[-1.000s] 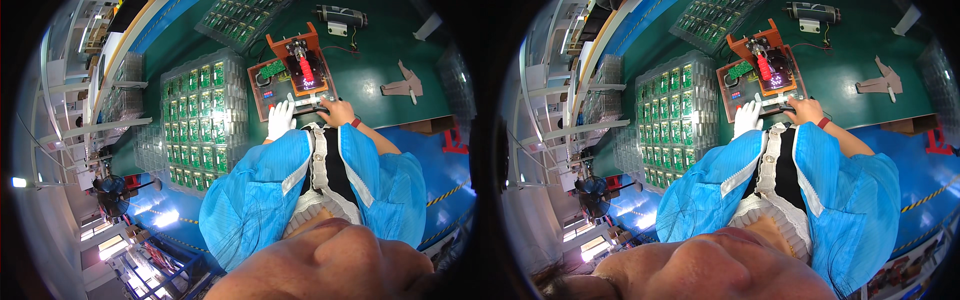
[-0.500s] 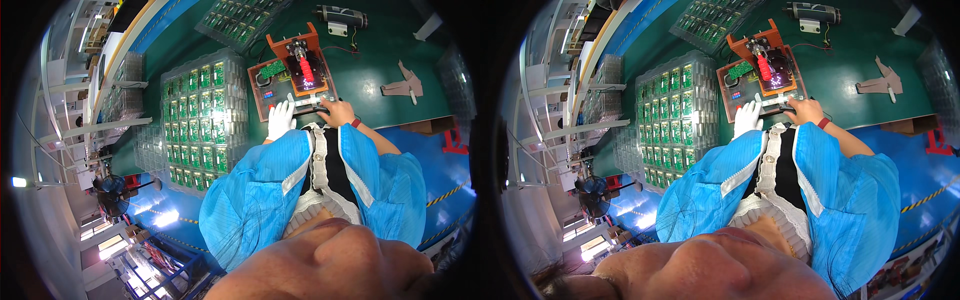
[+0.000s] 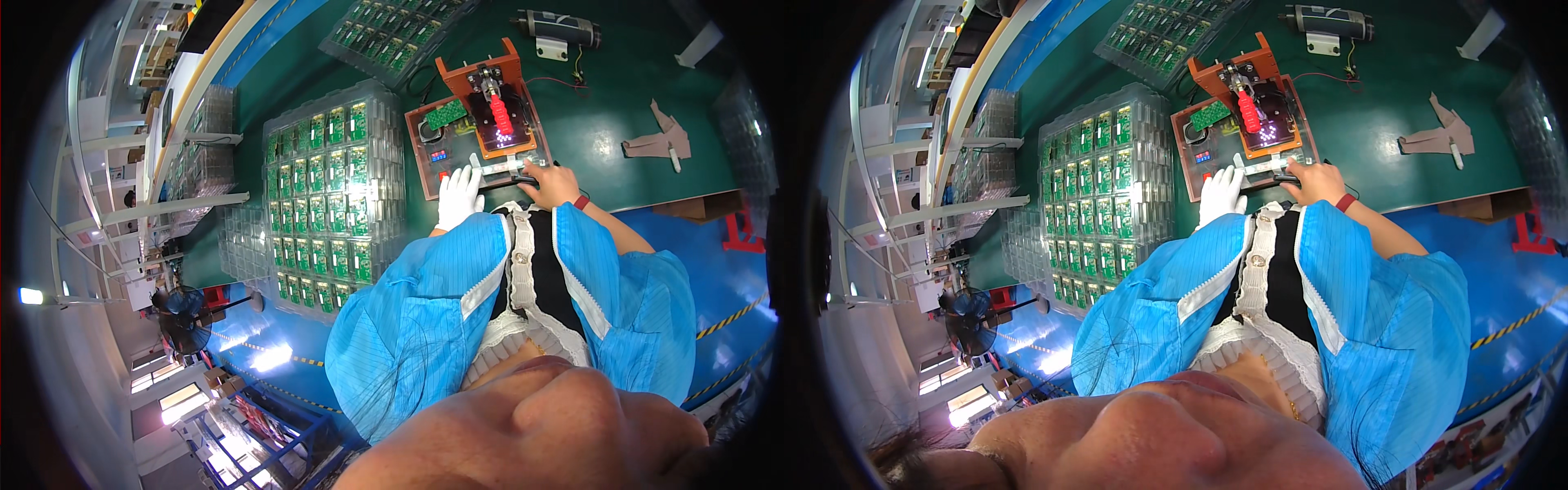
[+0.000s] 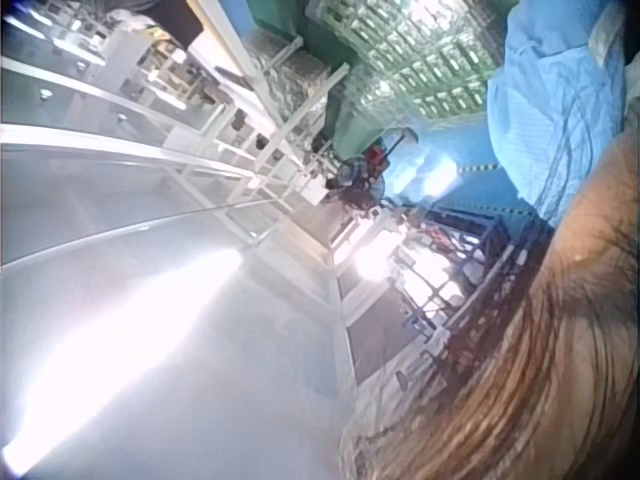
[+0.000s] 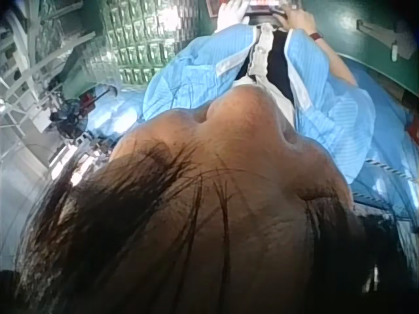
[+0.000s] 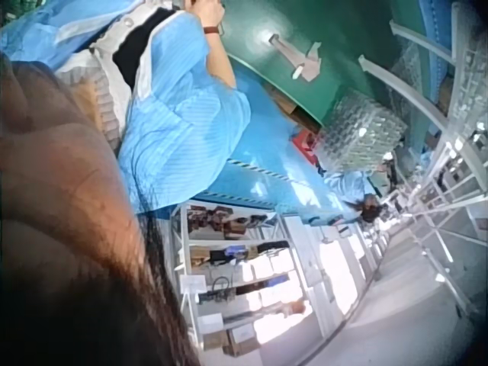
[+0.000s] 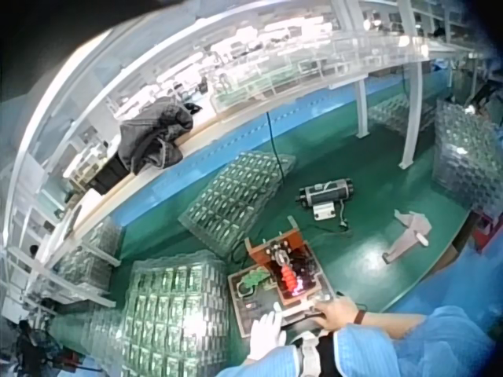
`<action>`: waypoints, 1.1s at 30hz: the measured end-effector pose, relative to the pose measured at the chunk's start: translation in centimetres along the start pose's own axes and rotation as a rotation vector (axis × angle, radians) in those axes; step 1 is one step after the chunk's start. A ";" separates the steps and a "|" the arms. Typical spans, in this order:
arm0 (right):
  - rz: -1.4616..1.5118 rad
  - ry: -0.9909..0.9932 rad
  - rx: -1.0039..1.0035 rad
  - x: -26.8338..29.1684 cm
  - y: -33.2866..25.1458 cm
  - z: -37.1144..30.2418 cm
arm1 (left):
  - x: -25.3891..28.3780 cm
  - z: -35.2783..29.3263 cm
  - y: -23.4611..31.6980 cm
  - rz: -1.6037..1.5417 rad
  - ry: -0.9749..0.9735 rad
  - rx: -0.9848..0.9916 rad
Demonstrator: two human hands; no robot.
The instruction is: Manually assembling and testing circuit boards using a specialized clamping jig.
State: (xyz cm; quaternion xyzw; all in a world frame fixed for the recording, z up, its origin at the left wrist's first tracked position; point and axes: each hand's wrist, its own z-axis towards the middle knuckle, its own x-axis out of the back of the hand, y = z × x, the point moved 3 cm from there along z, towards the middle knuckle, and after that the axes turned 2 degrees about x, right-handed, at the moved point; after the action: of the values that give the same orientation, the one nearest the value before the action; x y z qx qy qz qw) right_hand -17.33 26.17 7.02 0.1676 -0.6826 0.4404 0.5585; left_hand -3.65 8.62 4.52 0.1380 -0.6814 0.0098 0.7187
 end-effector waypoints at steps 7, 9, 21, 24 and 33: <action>0.361 0.074 -0.116 -0.4 1.7 -0.2 | 0.3 0.1 0.2 0.020 0.023 -0.003; 0.468 0.086 -0.147 -0.4 1.9 -0.3 | 0.4 0.0 0.2 0.021 0.024 -0.006; 1.731 0.153 -0.657 0.4 3.1 -0.4 | 0.5 0.3 0.1 0.063 -0.002 -0.041; 1.734 0.132 -0.655 0.2 2.8 -0.6 | 0.5 0.3 0.1 0.066 -0.003 -0.040; 1.904 0.106 -0.710 -0.2 3.3 -0.8 | 0.6 0.4 0.3 0.078 0.009 -0.048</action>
State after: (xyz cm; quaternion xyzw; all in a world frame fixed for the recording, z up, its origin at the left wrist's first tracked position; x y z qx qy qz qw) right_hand -19.13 28.54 5.43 -0.6406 -0.5982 0.4810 0.0231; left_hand -4.01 8.68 5.20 0.0939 -0.6830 0.0220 0.7240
